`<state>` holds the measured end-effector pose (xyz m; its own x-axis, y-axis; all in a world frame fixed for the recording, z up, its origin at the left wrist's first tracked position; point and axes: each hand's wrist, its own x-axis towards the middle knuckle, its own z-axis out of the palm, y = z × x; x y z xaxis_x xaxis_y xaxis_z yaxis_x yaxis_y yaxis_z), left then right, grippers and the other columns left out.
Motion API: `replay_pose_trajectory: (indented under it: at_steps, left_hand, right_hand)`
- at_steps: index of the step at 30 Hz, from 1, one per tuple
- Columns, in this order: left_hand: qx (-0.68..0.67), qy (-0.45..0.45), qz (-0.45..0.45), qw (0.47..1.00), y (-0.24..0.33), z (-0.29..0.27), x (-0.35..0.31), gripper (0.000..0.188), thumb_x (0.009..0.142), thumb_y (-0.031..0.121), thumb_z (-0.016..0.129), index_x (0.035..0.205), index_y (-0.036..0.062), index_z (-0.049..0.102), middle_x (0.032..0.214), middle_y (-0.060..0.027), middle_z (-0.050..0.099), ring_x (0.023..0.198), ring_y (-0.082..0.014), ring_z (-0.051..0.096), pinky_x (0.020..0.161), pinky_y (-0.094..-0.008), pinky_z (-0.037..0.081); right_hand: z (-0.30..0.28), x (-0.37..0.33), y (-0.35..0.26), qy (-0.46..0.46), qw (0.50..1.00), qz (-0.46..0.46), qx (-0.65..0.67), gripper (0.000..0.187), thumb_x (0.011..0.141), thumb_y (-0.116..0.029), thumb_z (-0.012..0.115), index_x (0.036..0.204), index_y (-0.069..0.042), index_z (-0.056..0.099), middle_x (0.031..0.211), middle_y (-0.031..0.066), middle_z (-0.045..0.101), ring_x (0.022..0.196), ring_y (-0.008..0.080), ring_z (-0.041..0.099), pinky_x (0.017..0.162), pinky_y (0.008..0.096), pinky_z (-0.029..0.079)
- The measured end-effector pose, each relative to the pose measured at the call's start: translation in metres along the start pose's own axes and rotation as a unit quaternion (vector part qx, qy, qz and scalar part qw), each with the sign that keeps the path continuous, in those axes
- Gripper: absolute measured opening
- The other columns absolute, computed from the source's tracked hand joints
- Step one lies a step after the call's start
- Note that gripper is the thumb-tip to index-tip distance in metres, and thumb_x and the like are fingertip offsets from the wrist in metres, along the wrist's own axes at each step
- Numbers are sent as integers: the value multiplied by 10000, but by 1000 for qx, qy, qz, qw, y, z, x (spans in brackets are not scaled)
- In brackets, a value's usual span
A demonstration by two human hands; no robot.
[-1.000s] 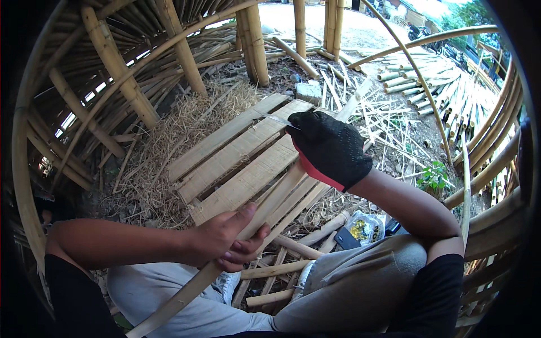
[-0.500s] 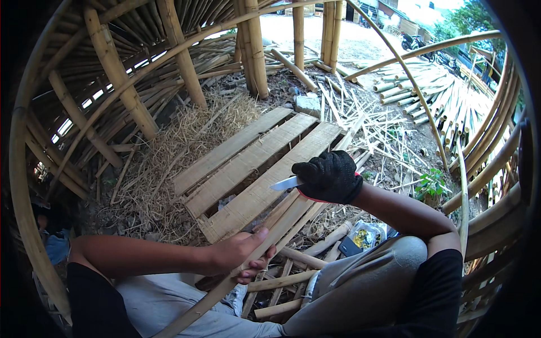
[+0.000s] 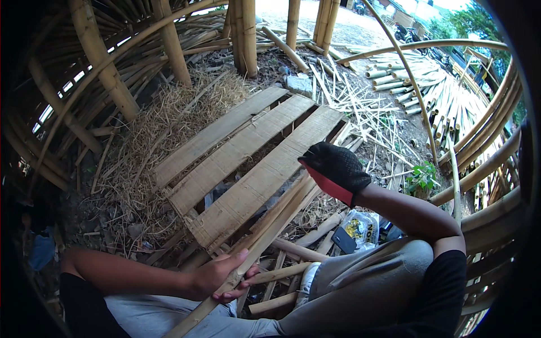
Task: Shaving a thin strip of wood using a small knife.
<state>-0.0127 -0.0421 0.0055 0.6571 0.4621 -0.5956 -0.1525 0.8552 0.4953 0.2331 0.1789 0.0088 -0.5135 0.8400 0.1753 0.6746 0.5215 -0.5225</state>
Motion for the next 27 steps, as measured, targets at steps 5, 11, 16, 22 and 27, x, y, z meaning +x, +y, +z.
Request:
replay_pose_trajectory:
  at_steps: [5,11,16,22,27]
  left_hand:
    - [-70,1,27,997,4,0,-15,414,1014,454,225,959,86,408,779,-14,398,490,-81,401,379,-195,326]
    - [-14,17,40,999,13,-4,-24,374,1016,428,254,975,88,405,755,-6,375,503,-82,391,375,-199,320]
    - [-27,37,81,996,11,-11,-21,383,1009,459,256,938,108,392,754,2,377,507,-82,395,359,-196,314]
    - [-34,5,54,998,15,-17,-13,403,1000,509,226,909,144,371,662,15,365,410,-81,328,360,-204,297]
    - [-51,5,44,998,27,-10,-6,408,997,530,218,866,165,345,561,58,291,380,-72,270,383,-217,258]
  right_hand:
    - [-17,15,-5,-7,992,35,121,199,892,-216,613,1007,-58,650,900,139,668,871,259,655,769,343,505]
    - [-50,36,-38,-37,973,104,202,271,939,-297,567,1003,-42,633,801,92,638,699,159,628,670,303,509]
    - [-45,51,-28,-85,986,117,82,355,930,-396,568,952,-45,618,719,50,593,607,116,573,592,298,481]
    - [-27,35,-42,-186,966,70,165,222,926,-303,596,932,-88,652,682,-13,552,601,77,487,542,266,389]
    - [-17,48,1,-174,951,226,119,378,937,-407,527,892,-48,636,624,30,546,520,122,489,484,260,368]
